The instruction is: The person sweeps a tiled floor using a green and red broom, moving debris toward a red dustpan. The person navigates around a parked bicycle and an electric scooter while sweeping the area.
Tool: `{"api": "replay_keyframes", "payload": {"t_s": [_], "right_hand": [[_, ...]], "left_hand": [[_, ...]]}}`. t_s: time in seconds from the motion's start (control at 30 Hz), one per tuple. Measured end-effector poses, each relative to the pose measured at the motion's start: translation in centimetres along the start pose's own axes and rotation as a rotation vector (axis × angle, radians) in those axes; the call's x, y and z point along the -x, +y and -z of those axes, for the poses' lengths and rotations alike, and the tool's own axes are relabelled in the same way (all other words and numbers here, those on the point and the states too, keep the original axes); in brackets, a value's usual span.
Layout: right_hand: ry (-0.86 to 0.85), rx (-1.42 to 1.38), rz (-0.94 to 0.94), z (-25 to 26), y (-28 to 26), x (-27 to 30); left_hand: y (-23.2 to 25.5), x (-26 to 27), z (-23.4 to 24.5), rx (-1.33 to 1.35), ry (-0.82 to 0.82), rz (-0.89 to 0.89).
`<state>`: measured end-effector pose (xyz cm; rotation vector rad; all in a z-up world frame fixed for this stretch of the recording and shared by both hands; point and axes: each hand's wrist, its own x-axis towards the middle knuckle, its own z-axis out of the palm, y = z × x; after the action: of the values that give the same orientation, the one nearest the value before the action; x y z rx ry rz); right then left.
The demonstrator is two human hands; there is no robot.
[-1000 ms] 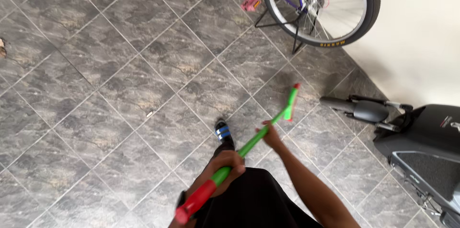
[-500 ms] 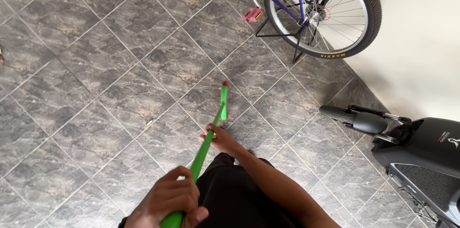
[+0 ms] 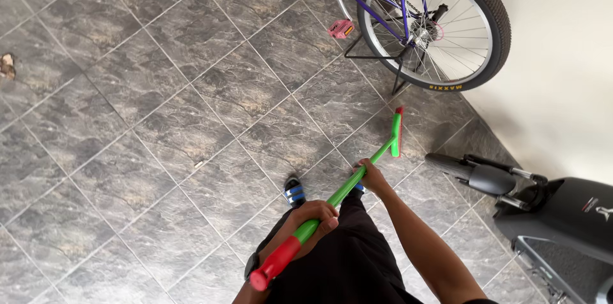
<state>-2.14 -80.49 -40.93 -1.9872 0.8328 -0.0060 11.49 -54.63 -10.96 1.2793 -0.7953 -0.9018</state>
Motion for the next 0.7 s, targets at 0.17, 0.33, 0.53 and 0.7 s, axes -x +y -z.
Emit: {"api": "replay_keyframes", "payload": {"t_s": [0.17,0.33,0.53,0.7], "right_hand": [[-0.128,0.083,0.012,-0.9,0.4,-1.5],[-0.328,-0.031,0.313,-6.3,-3.3,-1.3],[-0.584,0.078,0.064,-2.6,-8.7,0.8],[-0.586,0.167,0.23,-0.2,-7.8,-3.3]], "left_hand": [[1.6,-1.1,-1.7,-0.214,0.061,-0.097],[6.3,-1.6,-1.7,-0.433,0.121,-0.308],[10.8,-1.1,-6.1,-0.491,0.198,-0.377],[10.0,-1.3,-7.8,-0.563,0.278,-0.369]]}}
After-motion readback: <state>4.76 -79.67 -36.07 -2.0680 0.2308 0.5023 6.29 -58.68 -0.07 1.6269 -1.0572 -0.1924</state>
